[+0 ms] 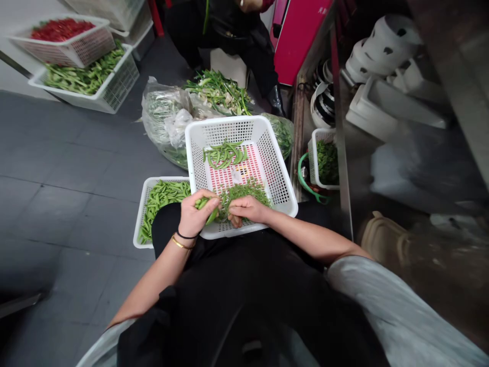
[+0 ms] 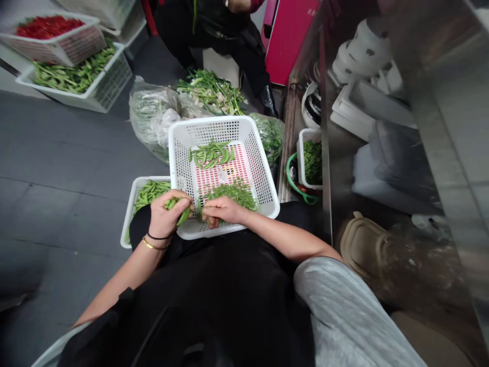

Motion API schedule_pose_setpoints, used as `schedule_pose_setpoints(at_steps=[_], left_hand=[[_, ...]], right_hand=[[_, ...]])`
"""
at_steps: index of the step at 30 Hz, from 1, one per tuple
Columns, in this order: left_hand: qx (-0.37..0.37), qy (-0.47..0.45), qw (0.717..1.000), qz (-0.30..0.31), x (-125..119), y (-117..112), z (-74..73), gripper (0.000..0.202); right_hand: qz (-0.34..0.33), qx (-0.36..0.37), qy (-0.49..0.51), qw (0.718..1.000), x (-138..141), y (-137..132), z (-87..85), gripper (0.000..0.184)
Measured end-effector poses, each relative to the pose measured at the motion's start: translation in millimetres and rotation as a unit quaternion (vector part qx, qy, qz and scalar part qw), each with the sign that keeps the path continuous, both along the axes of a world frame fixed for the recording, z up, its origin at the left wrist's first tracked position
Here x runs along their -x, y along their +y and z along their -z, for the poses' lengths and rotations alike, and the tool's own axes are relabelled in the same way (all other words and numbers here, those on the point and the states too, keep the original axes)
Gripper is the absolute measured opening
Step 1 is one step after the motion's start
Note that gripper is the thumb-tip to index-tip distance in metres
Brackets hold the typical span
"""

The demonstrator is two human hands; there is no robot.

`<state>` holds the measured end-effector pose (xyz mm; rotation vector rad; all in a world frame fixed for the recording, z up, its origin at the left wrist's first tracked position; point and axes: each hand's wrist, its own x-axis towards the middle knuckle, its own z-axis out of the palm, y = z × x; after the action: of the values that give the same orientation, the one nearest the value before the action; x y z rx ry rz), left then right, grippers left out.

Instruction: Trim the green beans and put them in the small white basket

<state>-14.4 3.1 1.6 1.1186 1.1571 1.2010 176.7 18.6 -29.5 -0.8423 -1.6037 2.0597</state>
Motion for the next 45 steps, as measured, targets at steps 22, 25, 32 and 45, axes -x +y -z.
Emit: schedule_pose_setpoints(at_steps=[22, 25, 32, 45], left_hand=[[0.252, -0.193, 0.948, -0.033, 11, 21, 35.0, 0.025], [0.217, -0.161, 0.961, -0.059, -4, 17, 37.3, 0.033], [0.192, -0.148, 0.97, 0.017, -13, -12, 17.6, 0.034], [0.183, -0.131, 0.965, 0.133, -10, -36, -1.1, 0.034]], right_hand=[[0.217, -0.086, -0.235, 0.944, 0, 92, 34.7, 0.025], [0.205, 0.078, -0.049, 0.974, 2, 30, 20.9, 0.03], [0.089, 0.137, 0.065, 0.984, 8, -22, -2.1, 0.025], [0.135, -0.301, -0.133, 0.934, -15, -8, -53.0, 0.017]])
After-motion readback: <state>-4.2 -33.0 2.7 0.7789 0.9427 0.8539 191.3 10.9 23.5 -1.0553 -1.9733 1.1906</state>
